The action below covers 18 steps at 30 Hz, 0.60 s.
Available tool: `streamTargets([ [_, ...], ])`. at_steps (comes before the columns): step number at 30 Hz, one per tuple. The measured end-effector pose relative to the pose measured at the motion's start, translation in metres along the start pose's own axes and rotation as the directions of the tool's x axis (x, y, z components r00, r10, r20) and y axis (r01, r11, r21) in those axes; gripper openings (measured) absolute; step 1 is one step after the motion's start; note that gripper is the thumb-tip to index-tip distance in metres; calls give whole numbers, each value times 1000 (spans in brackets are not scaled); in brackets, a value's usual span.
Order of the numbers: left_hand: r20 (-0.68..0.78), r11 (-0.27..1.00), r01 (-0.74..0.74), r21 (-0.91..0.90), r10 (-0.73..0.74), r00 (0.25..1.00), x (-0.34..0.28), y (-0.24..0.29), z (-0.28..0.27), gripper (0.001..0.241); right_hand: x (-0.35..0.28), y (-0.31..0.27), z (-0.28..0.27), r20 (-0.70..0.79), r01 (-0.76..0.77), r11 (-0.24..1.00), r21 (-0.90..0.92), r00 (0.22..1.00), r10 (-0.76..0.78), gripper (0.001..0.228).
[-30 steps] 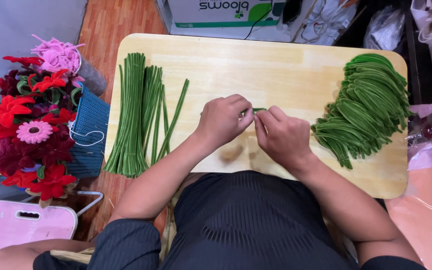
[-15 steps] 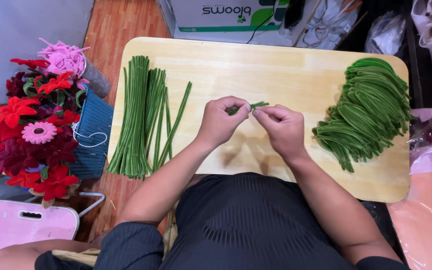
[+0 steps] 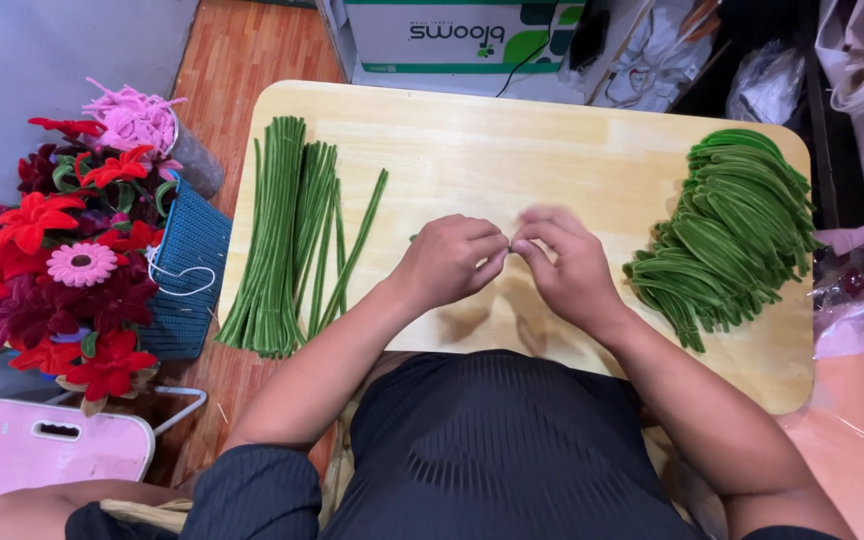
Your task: The person sits at a low table and wraps green material around thin green stems by hand. They repeatedly pick up a stem, wrap it, and place the finished item into a pile on the right side of the table.
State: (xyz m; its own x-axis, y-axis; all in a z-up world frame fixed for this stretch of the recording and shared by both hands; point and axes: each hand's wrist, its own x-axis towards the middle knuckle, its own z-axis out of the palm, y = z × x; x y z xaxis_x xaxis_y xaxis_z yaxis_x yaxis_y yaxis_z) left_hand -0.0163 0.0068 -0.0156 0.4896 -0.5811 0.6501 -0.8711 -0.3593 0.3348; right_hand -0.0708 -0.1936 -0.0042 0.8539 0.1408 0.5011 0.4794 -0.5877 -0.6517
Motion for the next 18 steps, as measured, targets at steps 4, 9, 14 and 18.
streamTargets([
  [4,-23,994,-108,15,108,994,-8,-2,6,6,-7,-1,-1,329,-621,679,391,784,527,8],
  [9,-51,994,-105,-3,105,993,-8,1,3,4,-13,-12,2,112,-465,838,285,884,453,5],
  [14,-73,996,-87,1,86,994,-5,5,-1,6,-16,-1,4,99,-243,970,-4,965,242,10],
  [18,-81,988,-141,59,146,986,-6,2,1,6,-7,-7,-6,530,-710,611,351,688,495,22],
])
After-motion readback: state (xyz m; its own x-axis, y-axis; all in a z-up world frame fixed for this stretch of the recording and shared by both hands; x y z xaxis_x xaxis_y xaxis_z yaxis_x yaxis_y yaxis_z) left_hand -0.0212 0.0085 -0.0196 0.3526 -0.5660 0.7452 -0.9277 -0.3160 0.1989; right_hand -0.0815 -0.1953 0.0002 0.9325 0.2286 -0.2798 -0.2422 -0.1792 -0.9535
